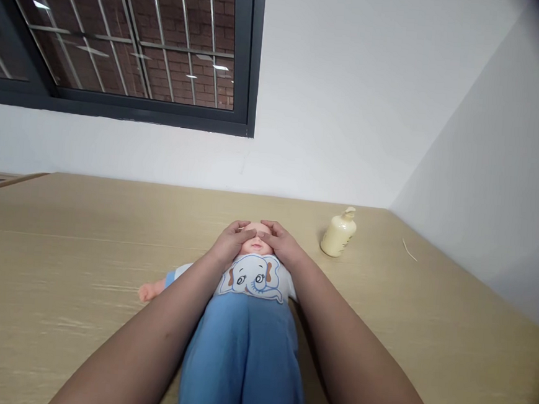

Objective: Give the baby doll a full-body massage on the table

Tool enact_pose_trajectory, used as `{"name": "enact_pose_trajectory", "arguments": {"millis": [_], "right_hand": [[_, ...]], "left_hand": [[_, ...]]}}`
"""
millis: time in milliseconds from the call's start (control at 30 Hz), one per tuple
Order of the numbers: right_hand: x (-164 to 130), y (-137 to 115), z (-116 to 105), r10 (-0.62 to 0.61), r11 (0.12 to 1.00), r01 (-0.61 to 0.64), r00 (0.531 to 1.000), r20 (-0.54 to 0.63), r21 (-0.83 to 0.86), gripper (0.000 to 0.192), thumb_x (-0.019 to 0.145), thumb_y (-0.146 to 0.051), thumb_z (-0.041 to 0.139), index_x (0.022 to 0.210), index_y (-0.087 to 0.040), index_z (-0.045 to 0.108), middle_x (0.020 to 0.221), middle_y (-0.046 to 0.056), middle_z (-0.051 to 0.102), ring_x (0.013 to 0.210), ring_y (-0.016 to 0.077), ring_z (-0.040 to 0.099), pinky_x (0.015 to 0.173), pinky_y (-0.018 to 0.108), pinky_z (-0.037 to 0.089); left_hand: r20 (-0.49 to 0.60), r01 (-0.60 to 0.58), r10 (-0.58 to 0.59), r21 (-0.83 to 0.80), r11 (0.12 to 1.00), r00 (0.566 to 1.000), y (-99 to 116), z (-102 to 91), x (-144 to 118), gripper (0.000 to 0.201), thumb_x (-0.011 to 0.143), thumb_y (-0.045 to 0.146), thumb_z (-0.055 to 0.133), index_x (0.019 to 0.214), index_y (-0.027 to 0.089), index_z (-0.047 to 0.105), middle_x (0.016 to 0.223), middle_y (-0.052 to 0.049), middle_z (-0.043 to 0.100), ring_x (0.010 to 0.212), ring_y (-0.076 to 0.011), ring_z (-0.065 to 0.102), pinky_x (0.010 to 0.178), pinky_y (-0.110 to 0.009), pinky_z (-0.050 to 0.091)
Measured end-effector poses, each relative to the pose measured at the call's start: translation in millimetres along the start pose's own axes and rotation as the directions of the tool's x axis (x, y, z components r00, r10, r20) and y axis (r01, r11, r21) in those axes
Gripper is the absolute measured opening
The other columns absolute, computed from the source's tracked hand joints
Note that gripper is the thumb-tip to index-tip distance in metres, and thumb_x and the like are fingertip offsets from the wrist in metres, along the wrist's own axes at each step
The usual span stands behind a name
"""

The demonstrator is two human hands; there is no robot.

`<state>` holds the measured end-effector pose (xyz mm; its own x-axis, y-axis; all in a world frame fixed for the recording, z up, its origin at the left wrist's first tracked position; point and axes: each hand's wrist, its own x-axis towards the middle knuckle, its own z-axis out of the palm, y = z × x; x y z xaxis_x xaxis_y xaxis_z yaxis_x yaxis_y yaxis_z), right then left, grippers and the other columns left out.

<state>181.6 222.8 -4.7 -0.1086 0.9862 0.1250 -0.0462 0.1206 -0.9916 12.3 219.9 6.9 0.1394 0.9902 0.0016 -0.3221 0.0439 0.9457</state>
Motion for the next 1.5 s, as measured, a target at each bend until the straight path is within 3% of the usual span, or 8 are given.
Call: {"name": "enact_pose_trajectory", "arguments": {"millis": [133, 367, 700, 967, 1333, 1500], "right_hand": [[5.7, 5.7, 0.2, -0.027, 0.997, 0.024, 0.999, -0.043, -0.07, 0.05, 0.071, -0.035, 0.079, 0.118, -0.024, 0.065, 0.114, 0.005, 0.068, 0.107, 0.0234, 0.062, 0.096, 0.038, 0.05], [6.5, 4.2, -0.1, 0.004, 1.0, -0.005, 1.0, -0.031, -0.003, 0.042, 0.078, -0.035, 0.07, 0.118, -0.023, 0.066, 0.114, 0.005, 0.069, 0.105, 0.0219, 0.063, 0.097, 0.039, 0.049], [-9.6, -15.2, -2.2, 0.183, 0.95, -0.202, 0.978, 0.099, 0.237, 0.053, 0.079, -0.021, 0.062, 0.132, -0.026, 0.06, 0.136, 0.004, 0.06, 0.11, 0.0228, 0.063, 0.095, 0.039, 0.052], [1.6, 2.6, 0.4, -0.027, 1.0, 0.027, 0.999, -0.023, -0.006, 0.05, 0.073, -0.035, 0.077, 0.121, -0.026, 0.064, 0.118, 0.003, 0.067, 0.113, 0.0231, 0.06, 0.1, 0.038, 0.048], [9.7, 9.7, -1.8, -0.017, 1.0, 0.018, 0.999, -0.028, 0.025, 0.043, 0.076, -0.038, 0.072, 0.115, -0.023, 0.066, 0.112, 0.004, 0.069, 0.105, 0.0217, 0.062, 0.098, 0.039, 0.048], [3.0, 1.0, -2.9, 0.039, 0.996, -0.04, 0.999, 0.013, 0.084, 0.044, 0.078, -0.032, 0.065, 0.121, -0.024, 0.066, 0.116, 0.005, 0.069, 0.106, 0.0229, 0.064, 0.097, 0.04, 0.05]], "left_hand": [[-0.013, 0.002, -0.002, 0.04, 0.999, 1.0, 2.7, 2.1, -2.0, 0.048, 0.064, 0.026, 0.085, 0.106, 0.016, 0.063, 0.097, -0.01, 0.071, 0.081, -0.0248, 0.071, 0.071, -0.035, 0.056], [-0.024, -0.006, 0.006, 0.032, 0.999, 1.0, -1.5, 1.1, 3.5, 0.043, 0.065, 0.034, 0.084, 0.1, 0.017, 0.064, 0.086, -0.007, 0.071, 0.076, -0.0217, 0.069, 0.069, -0.032, 0.053], [-0.019, 0.017, -0.018, -0.059, 0.998, 1.0, -11.6, -8.4, 14.2, 0.033, 0.072, 0.027, 0.071, 0.102, 0.016, 0.066, 0.102, -0.013, 0.072, 0.091, -0.0273, 0.07, 0.08, -0.04, 0.056], [-0.002, -0.001, 0.001, 0.01, 1.0, 1.0, 1.6, 1.3, -0.5, 0.045, 0.065, 0.025, 0.083, 0.104, 0.016, 0.064, 0.095, -0.01, 0.072, 0.081, -0.0249, 0.071, 0.073, -0.036, 0.055], [-0.027, 0.003, -0.003, 0.025, 1.0, 1.0, -1.6, 1.3, 4.9, 0.042, 0.066, 0.03, 0.083, 0.101, 0.016, 0.064, 0.086, -0.008, 0.071, 0.076, -0.0229, 0.069, 0.067, -0.033, 0.053], [-0.022, 0.014, -0.015, -0.04, 0.999, 1.0, -8.0, -4.2, 11.3, 0.036, 0.07, 0.028, 0.076, 0.103, 0.016, 0.065, 0.097, -0.011, 0.072, 0.086, -0.0251, 0.07, 0.076, -0.037, 0.056]]}}
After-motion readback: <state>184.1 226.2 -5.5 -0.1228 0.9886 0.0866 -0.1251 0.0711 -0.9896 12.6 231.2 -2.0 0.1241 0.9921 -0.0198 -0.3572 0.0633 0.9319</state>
